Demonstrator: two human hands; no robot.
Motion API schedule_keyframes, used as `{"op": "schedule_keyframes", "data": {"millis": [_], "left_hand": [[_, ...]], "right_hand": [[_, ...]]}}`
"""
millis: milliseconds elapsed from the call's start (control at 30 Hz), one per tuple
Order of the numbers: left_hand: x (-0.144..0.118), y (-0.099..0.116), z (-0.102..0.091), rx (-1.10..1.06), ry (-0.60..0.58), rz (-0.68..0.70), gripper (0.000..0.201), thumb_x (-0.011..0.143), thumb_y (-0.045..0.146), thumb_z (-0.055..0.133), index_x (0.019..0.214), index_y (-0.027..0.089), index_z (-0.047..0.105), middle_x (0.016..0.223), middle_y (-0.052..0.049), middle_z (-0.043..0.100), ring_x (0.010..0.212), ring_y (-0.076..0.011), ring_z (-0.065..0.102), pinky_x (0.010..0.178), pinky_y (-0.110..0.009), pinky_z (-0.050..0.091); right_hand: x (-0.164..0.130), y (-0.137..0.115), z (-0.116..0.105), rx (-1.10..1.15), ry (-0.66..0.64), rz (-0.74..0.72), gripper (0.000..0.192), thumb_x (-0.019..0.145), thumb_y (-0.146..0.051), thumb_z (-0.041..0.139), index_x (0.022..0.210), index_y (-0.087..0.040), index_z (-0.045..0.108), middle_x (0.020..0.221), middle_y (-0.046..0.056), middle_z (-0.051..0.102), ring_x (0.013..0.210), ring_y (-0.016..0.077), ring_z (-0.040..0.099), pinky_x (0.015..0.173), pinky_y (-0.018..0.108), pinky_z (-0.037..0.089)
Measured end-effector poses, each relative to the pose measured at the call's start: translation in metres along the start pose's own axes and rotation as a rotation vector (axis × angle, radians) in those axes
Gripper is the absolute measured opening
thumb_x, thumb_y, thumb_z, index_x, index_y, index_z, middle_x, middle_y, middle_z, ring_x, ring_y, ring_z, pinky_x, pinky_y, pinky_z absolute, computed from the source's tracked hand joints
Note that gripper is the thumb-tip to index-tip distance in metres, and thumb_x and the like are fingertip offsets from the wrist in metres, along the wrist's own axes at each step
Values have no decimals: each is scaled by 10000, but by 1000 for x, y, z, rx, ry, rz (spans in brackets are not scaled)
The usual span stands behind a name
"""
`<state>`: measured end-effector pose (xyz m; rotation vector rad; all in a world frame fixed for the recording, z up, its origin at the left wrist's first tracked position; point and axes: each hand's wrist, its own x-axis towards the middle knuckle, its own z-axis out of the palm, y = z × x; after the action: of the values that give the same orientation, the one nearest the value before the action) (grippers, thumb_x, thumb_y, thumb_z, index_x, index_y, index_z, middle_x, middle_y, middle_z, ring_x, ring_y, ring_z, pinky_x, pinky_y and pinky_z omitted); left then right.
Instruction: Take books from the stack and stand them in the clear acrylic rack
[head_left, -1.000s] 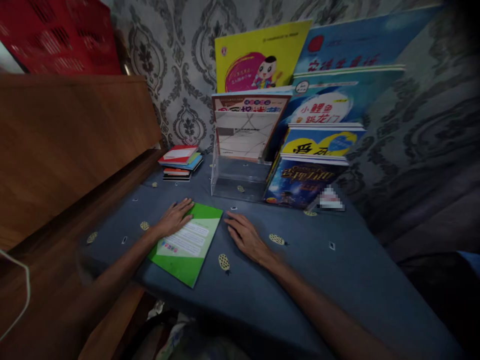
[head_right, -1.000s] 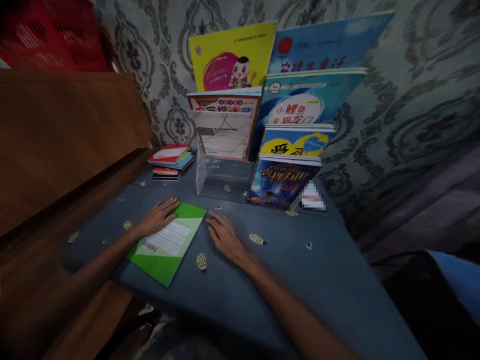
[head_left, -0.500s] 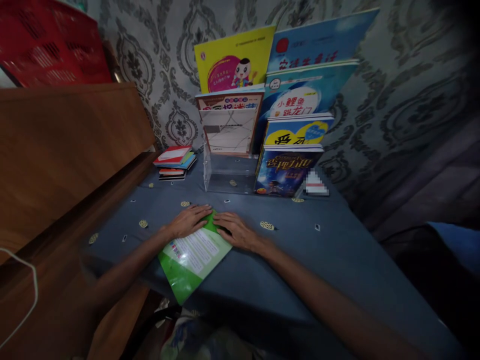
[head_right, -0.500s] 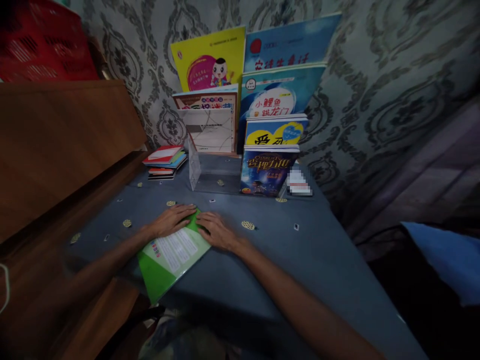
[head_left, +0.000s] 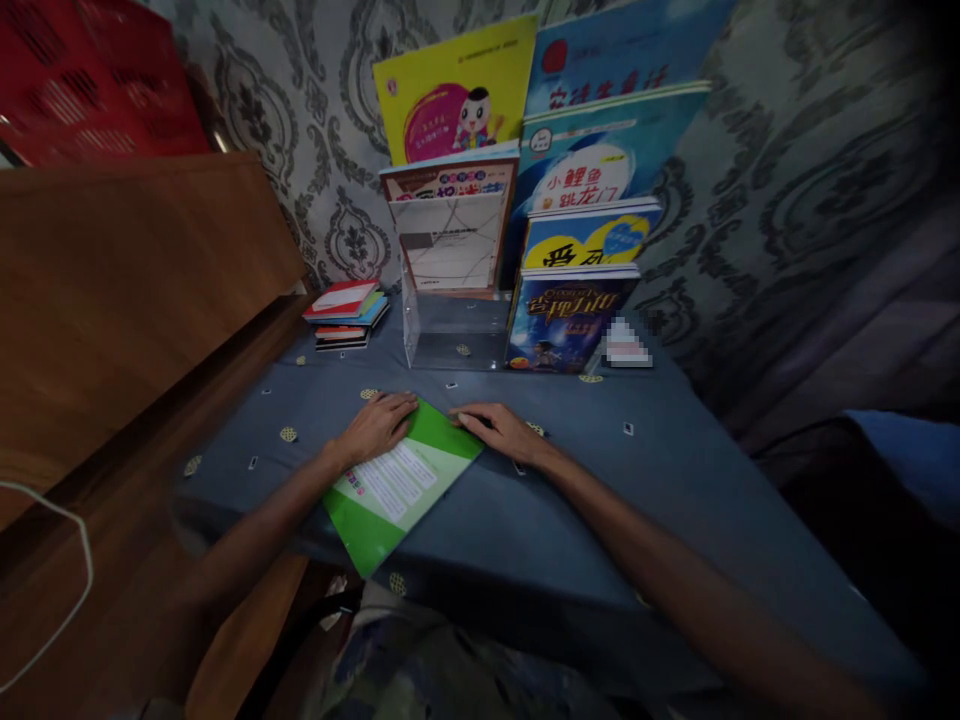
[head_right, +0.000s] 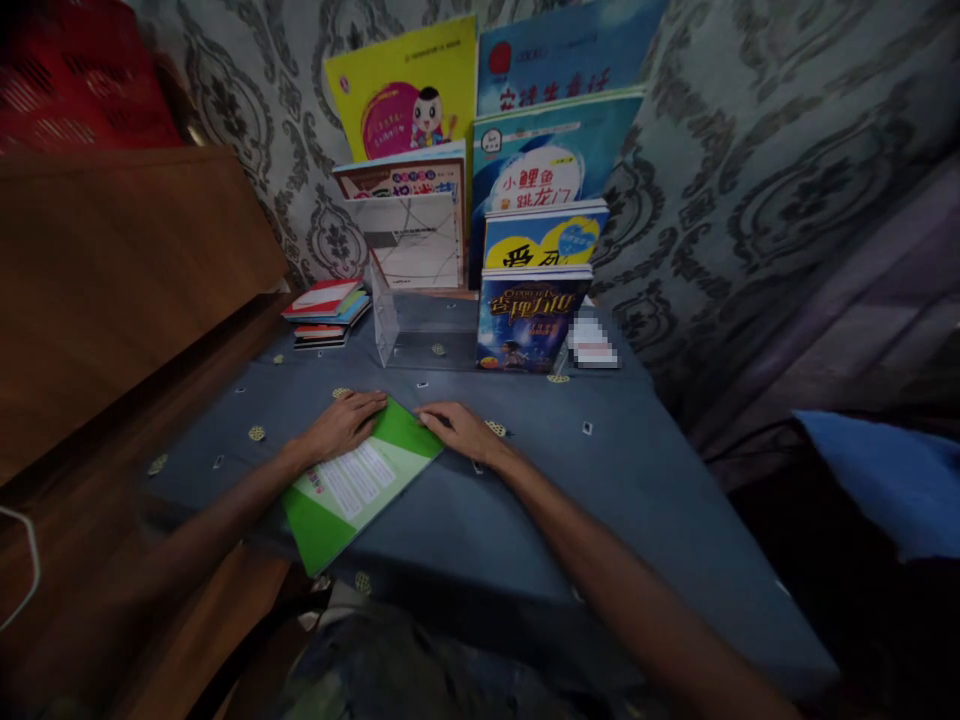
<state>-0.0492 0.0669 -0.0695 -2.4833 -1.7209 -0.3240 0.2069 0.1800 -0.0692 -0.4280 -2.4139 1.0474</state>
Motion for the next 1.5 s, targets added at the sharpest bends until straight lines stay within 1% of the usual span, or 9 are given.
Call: {"op": "schedule_keyframes", "data": {"millis": [133,367,533,767,933,1067,1233,1400,1500], "left_hand": [[4,22,-2,-27,2,25,418,954,175,427,1346,168,569,1370,-130,618,1273,-254,566,1054,-468,429],[13,63,-3,-87,10,130,344,964,215,469,1275,173,610,1242,-131,638,1147,-257,595,998,-424,486],[16,78,-1,-89,-9,119,336,974,243,477,1266,160,621,1243,-141,622,1132,-275,591,990,-448,495],[13,91,-4,-101,-57,106,403,1007,219,358,1337,237,589,1291,-112,605,1155,-270,569,966,-441,472],[7,93,-5,-96,-78,107,424,1018,195,339,1366,269,567,1358,-105,584,1248,-269,545,1004,-439,454],[-4,93,-3,-103,-58,140,423,1032,213,343,1420,229,510,1477,-144,504,1381,-263,472,1105,-456,412],[-7,89,5,-131,-55,108,443,1057,273,292,1474,224,434,1542,-139,450,1462,-235,386,1170,-473,361],[8,67,15,-78,-59,-42,480,1057,307,273,1499,159,391,1553,-163,436,1463,-253,388,1178,-475,345],[20,48,21,-33,-66,-143,488,1051,324,299,1485,128,407,1543,-179,446,1444,-274,414,1158,-477,366]], "right_hand": [[1,2,2,72,27,42,448,989,-418,434,1286,-171,660,1037,86,796,1022,274,722,941,438,533],[3,9,5,111,89,50,481,1003,-505,410,1245,-193,686,1006,68,801,1072,267,704,1028,451,479],[4,16,4,112,118,44,525,1006,-529,375,1132,-172,738,898,66,799,977,252,723,983,423,503],[4,19,6,96,110,40,499,1006,-505,398,1018,-174,771,901,69,798,907,233,730,922,389,534],[3,15,5,95,105,39,464,994,-489,426,989,-177,770,897,64,793,907,231,729,909,382,542],[1,11,5,106,99,26,475,978,-518,435,938,-185,772,905,67,794,936,254,731,920,410,542],[1,8,7,100,134,44,462,969,-519,456,1044,-184,766,916,57,799,928,265,734,892,417,558],[-1,3,9,22,249,8,418,984,-474,453,1072,-207,763,1050,66,784,990,274,713,943,438,538],[-2,0,10,-37,262,-22,404,993,-447,448,1074,-207,762,1061,95,771,993,275,702,933,434,538]]}}
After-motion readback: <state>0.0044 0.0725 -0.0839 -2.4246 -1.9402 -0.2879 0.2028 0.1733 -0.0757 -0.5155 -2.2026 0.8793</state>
